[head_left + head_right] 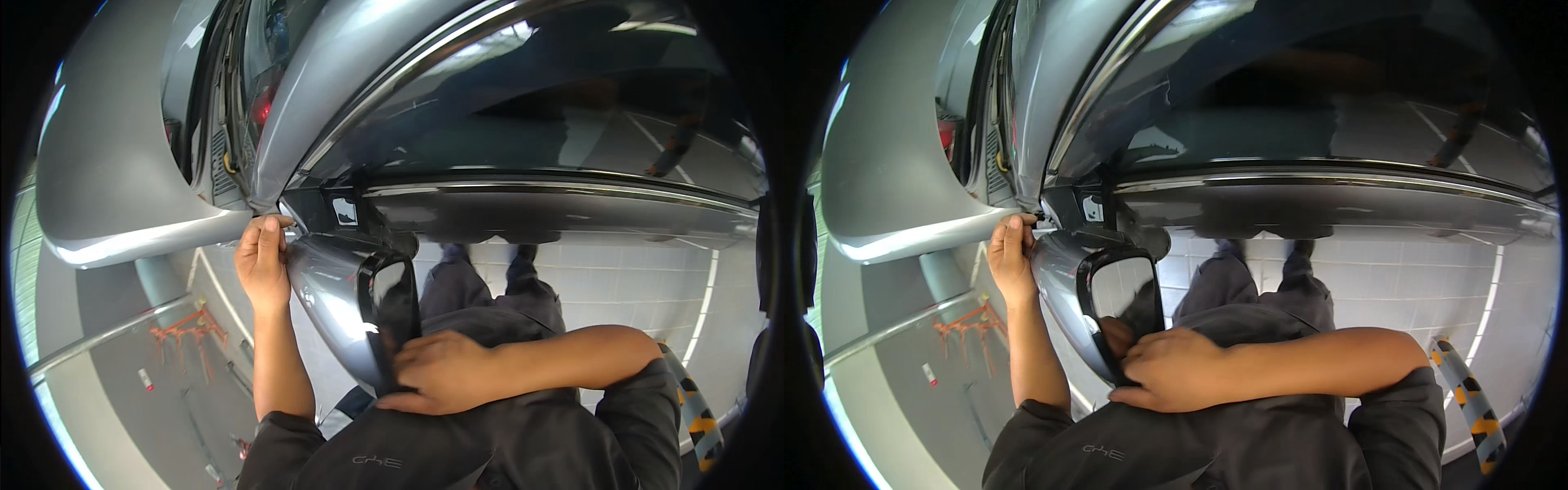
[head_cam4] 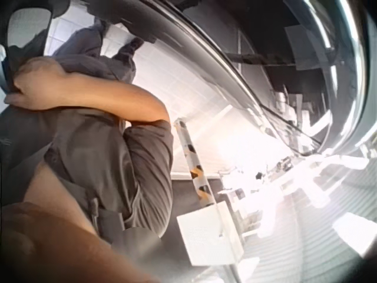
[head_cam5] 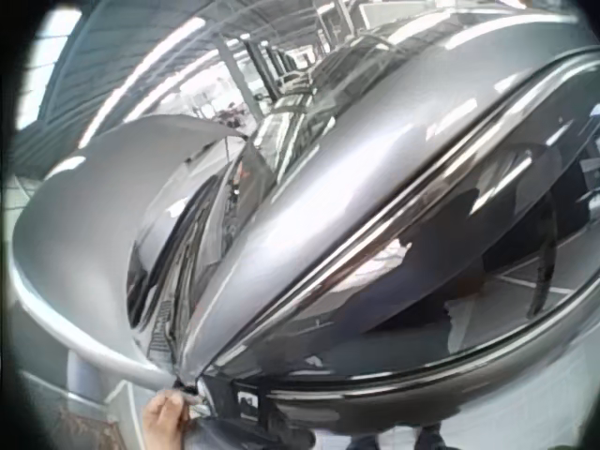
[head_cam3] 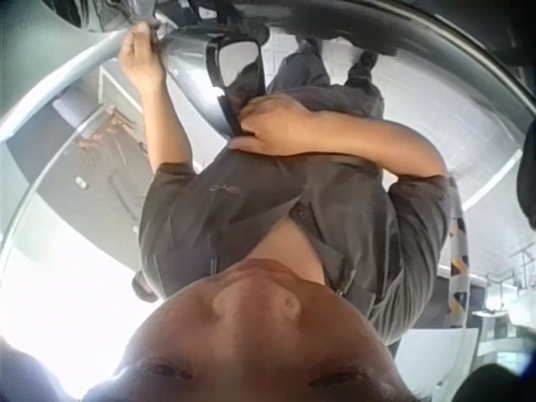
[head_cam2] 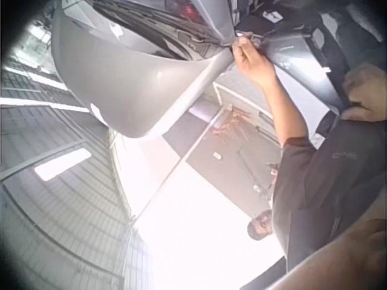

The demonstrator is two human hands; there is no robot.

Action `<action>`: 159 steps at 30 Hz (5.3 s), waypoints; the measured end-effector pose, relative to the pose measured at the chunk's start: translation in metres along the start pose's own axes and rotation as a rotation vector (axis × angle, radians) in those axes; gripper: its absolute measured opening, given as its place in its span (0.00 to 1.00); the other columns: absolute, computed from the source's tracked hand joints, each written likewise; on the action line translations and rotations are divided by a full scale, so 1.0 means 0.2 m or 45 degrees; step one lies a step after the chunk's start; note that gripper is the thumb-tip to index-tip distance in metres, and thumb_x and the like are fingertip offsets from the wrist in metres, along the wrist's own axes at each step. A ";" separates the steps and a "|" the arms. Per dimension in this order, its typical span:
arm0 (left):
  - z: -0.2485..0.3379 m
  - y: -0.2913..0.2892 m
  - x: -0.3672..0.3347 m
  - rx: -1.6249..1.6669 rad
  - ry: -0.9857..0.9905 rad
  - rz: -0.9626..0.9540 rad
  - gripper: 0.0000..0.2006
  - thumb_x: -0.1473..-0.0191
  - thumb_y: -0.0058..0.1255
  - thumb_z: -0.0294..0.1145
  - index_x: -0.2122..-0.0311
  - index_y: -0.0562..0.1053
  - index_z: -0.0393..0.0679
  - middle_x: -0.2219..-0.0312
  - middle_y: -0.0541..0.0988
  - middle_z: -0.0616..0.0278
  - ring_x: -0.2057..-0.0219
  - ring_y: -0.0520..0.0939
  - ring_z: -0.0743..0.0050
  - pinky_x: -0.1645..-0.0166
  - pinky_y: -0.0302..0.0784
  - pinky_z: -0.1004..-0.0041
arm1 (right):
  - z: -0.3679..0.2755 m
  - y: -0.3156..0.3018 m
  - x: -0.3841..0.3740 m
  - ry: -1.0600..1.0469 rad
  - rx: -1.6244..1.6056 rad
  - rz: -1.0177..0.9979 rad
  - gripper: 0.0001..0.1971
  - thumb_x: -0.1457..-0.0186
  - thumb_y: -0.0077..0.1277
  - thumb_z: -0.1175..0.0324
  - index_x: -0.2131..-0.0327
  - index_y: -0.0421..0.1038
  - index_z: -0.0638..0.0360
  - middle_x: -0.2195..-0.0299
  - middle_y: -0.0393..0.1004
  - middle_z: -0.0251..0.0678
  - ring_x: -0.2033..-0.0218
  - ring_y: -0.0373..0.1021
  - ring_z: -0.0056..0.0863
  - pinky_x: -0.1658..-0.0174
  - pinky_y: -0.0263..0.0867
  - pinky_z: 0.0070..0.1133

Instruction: The person kneels beside a gray car and uses a power drill to remove fasteners from the front bumper. They detach the bumper cover, inspect the wheel well area, and then reattach the bumper, securing it with the drill.

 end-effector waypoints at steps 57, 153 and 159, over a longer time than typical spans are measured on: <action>0.07 0.01 0.15 -0.080 0.452 -0.190 0.12 0.40 0.53 0.35 0.67 0.83 0.39 0.82 0.70 0.66 0.78 0.70 0.79 0.70 0.65 0.76 | 0.65 -0.16 -0.38 0.071 2.193 -0.772 0.29 0.43 0.47 0.60 0.37 0.62 0.49 0.69 0.71 0.34 0.69 0.69 0.29 0.64 0.64 0.24; -2.34 0.53 2.85 0.133 -1.400 0.517 0.18 0.44 0.45 0.42 0.70 0.77 0.36 0.72 0.80 0.49 0.71 0.78 0.57 0.61 0.73 0.61 | -0.22 0.50 -0.61 -0.044 0.860 -0.661 0.07 0.48 0.59 0.69 0.74 0.75 0.62 0.79 0.70 0.36 0.78 0.67 0.29 0.73 0.60 0.23; -2.14 0.65 3.26 0.286 -1.467 0.698 0.17 0.43 0.44 0.41 0.68 0.77 0.38 0.72 0.80 0.48 0.70 0.79 0.56 0.60 0.74 0.60 | -0.19 0.47 -0.57 -0.072 0.897 -0.613 0.11 0.45 0.59 0.66 0.74 0.73 0.65 0.79 0.71 0.36 0.79 0.66 0.26 0.73 0.61 0.22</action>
Point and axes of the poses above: each hand's wrist, its own x-axis away from the middle knuckle, its own y-axis out of the palm, z = x × y, the point moved 9 cm from there along -x, towards the middle knuckle
